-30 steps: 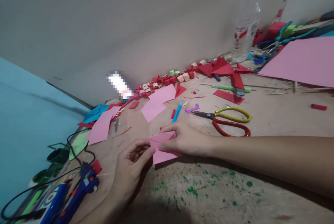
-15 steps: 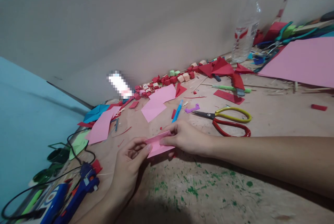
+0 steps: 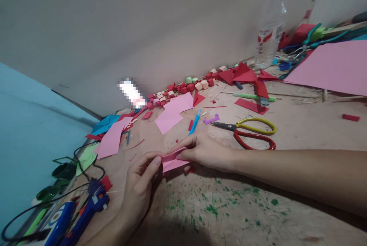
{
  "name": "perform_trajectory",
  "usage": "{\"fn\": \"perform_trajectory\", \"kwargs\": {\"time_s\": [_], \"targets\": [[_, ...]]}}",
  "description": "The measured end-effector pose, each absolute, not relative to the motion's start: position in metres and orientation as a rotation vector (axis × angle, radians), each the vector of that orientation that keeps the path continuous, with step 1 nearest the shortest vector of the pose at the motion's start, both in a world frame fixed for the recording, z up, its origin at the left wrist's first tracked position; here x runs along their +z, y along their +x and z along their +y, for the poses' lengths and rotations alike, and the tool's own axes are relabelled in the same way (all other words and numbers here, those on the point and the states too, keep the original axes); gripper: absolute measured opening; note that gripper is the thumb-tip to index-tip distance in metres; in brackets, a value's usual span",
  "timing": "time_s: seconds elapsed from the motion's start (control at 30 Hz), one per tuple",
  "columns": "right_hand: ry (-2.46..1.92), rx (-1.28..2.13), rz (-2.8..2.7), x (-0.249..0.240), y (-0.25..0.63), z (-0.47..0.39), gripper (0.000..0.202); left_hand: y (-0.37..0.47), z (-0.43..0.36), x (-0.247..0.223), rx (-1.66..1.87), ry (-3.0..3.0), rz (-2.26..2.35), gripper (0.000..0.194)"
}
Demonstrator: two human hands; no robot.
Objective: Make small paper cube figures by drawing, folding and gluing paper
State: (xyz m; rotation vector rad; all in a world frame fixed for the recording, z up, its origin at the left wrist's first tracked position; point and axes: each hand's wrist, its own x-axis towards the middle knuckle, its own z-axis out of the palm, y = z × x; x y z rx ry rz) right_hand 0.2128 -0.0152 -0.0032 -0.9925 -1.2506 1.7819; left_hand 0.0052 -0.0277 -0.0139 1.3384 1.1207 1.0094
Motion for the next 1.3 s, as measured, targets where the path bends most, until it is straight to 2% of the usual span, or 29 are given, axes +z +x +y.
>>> {"fn": "perform_trajectory", "kwargs": {"time_s": [0.1, 0.2, 0.27, 0.43, 0.57, 0.73, 1.1, 1.3], "targets": [[-0.988, 1.808, -1.188, -0.0057, 0.2138, -0.0157, 0.029, 0.0049, -0.0291, -0.0121, 1.0, 1.336, 1.087, 0.023], [-0.986, 1.836, -1.18, -0.0067, 0.2152, -0.015, 0.047, 0.0064, -0.0296, -0.0079, 1.021, 1.369, 1.09, 0.025], [-0.99, 1.861, -1.142, -0.0061, 0.2152, -0.0146, 0.051, 0.0079, -0.0292, -0.0058, 1.045, 1.394, 1.12, 0.026], [-1.034, 1.817, -1.143, -0.0019, 0.2133, -0.0148, 0.039, 0.0099, -0.0277, -0.007, 1.043, 1.341, 1.134, 0.033], [-1.05, 1.785, -1.194, -0.0026, 0.2124, -0.0152, 0.03, 0.0103, -0.0269, -0.009, 0.987, 1.365, 1.121, 0.031], [-1.012, 1.832, -1.081, -0.0054, 0.2124, -0.0159, 0.039, 0.0115, -0.0248, -0.0098, 0.967, 1.353, 1.111, 0.027], [-0.797, 1.942, -0.989, -0.0089, 0.2157, -0.013, 0.049, 0.0119, -0.024, -0.0093, 1.111, 1.121, 1.122, 0.037], [-0.965, 1.753, -1.104, -0.0107, 0.21, -0.0164, 0.029, 0.0127, -0.0238, -0.0068, 1.064, 1.095, 1.102, 0.038]]}}
